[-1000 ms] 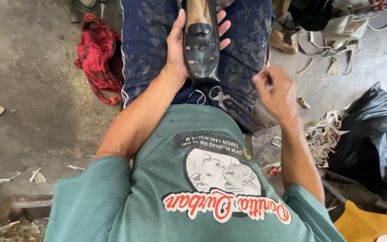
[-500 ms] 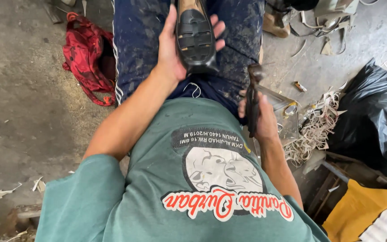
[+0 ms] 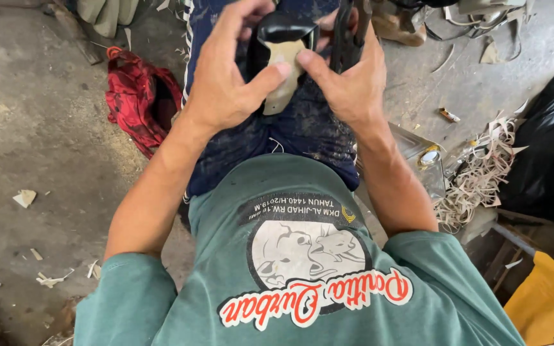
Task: The person sits on the floor and uses a hammer to tap the sole of a black leather shoe held in their left hand. They repeatedly strike the shoe's edge and sole, rotating the shoe to access different areas while working on their lap.
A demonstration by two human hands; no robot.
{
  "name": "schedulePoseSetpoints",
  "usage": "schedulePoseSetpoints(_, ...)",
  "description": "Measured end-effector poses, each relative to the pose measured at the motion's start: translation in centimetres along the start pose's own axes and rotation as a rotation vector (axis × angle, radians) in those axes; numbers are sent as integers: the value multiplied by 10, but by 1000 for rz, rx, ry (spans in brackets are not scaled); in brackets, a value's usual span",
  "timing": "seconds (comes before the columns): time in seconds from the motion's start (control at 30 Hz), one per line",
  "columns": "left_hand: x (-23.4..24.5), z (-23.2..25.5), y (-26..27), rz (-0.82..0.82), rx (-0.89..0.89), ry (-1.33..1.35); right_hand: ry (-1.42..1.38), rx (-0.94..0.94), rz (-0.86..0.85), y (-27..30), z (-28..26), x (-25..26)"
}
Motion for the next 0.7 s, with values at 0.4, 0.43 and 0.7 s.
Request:
schedulePoseSetpoints(0.4, 29, 63, 8, 181, -90, 52, -204, -126, -285, 28, -53, 28)
schedulePoseSetpoints(0.43, 29, 54, 9, 166, -71, 32, -215, -191, -422, 39, -53, 21)
schedulePoseSetpoints(0.7, 28, 51, 11, 116, -69, -64, -380, -261, -853, 63, -76, 4)
Point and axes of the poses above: each hand's wrist, its own y-axis away from the middle knuckle, its own x-axis out of the back of the hand, z = x × y, the point moved 6 cm from there along -y, towards the middle knuckle, and after that the axes turned 10 degrees about y, right-handed, at the moved point
